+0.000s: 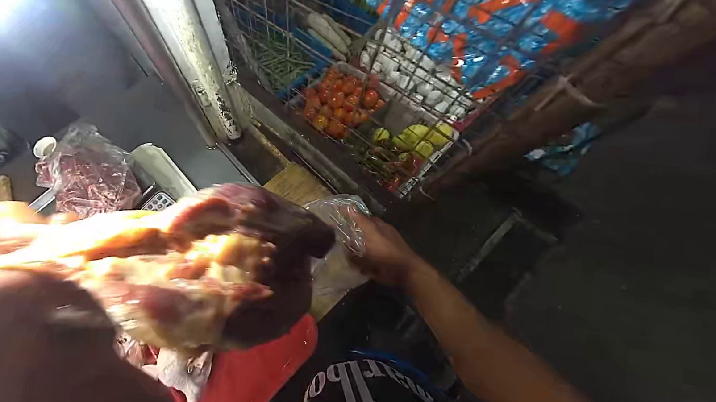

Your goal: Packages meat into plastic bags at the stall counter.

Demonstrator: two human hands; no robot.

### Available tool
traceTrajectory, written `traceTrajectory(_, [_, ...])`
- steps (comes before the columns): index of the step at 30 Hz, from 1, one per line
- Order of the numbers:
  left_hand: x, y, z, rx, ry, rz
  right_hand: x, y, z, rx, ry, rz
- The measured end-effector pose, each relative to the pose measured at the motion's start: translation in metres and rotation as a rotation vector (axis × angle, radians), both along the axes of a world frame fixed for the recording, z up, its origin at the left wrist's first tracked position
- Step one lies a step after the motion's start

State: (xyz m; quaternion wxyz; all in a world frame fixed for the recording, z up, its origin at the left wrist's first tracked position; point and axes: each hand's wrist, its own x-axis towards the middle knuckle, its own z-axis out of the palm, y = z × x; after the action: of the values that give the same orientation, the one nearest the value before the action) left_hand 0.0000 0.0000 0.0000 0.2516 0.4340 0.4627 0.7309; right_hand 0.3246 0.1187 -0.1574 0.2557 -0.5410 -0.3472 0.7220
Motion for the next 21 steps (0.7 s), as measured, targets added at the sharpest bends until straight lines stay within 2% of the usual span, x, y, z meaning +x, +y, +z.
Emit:
traceTrajectory(3, [0.06,0.032,-0.026,-0.075,-0.152,-0.038,0.033,-0.011,0.007,0.019,0.093,0.013])
traceTrajectory(7, [0.11,0.057,-0.096,-0.177,-0.146,-0.186,0.056,-0.036,0.002,0.0,0.124,0.06])
traceTrajectory(10, [0.125,0.066,-0.141,-0.239,0.094,-0.248,0.046,-0.04,-0.012,0.048,0.082,0.073])
traceTrajectory(12, [0.132,0.073,-0.151,-0.316,0.282,-0.254,0.031,-0.034,-0.01,0.195,-0.065,0.089])
traceTrajectory(15, [0.149,0.088,-0.156,-0.422,0.557,-0.275,0.009,-0.011,0.016,0.385,-0.267,0.174])
traceTrajectory(18, [0.18,0.109,-0.182,-0.486,0.785,-0.469,-0.007,0.008,0.04,0.352,-0.252,0.157])
traceTrajectory(21, [0.201,0.115,-0.215,-0.462,0.849,-0.709,-0.008,0.013,0.042,0.27,-0.163,0.103])
